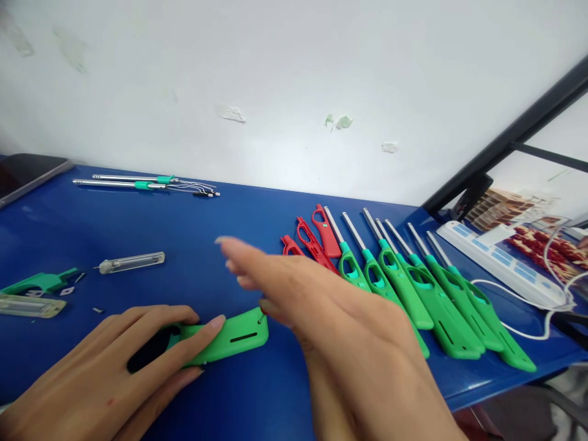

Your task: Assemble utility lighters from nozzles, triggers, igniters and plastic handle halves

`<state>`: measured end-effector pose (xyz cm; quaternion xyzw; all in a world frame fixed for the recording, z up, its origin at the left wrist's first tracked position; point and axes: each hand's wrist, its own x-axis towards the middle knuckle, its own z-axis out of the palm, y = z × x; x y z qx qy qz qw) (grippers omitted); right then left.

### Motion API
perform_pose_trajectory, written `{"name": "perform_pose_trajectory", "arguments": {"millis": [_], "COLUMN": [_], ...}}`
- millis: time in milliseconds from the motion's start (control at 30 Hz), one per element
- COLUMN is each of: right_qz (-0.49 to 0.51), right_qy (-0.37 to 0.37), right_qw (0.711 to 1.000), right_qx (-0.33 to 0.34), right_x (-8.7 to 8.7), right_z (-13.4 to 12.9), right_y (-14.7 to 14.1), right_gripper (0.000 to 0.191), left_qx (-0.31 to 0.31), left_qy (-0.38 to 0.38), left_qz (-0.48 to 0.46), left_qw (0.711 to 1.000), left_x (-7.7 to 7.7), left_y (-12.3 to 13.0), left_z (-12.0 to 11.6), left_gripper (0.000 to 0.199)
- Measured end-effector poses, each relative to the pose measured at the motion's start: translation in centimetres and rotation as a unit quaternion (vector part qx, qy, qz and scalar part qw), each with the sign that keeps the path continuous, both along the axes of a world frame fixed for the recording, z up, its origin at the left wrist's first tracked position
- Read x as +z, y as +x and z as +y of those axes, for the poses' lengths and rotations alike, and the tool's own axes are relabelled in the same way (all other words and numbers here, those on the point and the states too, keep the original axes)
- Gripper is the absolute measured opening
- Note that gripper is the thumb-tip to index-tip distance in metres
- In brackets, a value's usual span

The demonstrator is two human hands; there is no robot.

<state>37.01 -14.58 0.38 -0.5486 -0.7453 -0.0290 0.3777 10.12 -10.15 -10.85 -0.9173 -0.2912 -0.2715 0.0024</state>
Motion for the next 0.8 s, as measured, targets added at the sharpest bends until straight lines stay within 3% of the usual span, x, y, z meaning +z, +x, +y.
{"name": "perform_pose_trajectory", "arguments": {"millis": [67,167,333,433,533,700,800], "right_qz": [-0.024,-0.069,-0.003,0.036,0.003,0.019,0.019], "right_qy": [-0.001,0.026,-0.019,0.005,0.016,-0.024,0.011], "right_qw": [1.000,0.996,0.999,0.999,0.999,0.999,1.000], "right_qx": [0.003,-0.044,0.031,0.011,-0.028,0.035,-0.001], "right_x": [0.16,0.43,0.17,0.06,0.26,0.50,0.45], "right_z": [0.04,0.16,0.15,0.35,0.39,0.00,0.14], "right_y": [-0.18,-0.38,-0.02,-0.02,0.05,0.40,-0.22], "right_gripper": [0.037,0.017,0.047,0.037,0.026,0.048,0.028], "left_qx": [-0.005,0.003,0.009,0.009,0.004,0.004,-0.002], "left_qy": [0.000,0.002,0.007,0.009,-0.001,0.013,0.019], "left_qz": [-0.003,-0.002,0.008,0.006,0.001,-0.004,-0.015], "left_qw": [1.000,1.000,1.000,1.000,1.000,1.000,1.000], "left_x": [0.02,-0.23,-0.54,-0.40,-0.29,-0.33,-0.23], "left_y": [-0.01,-0.10,-0.10,0.05,0.11,0.07,0.07], "left_z": [0.02,-0.05,-0.21,-0.16,-0.08,-0.02,0.06], "left_gripper": [0.044,0.046,0.045,0.044,0.045,0.045,0.044]}}
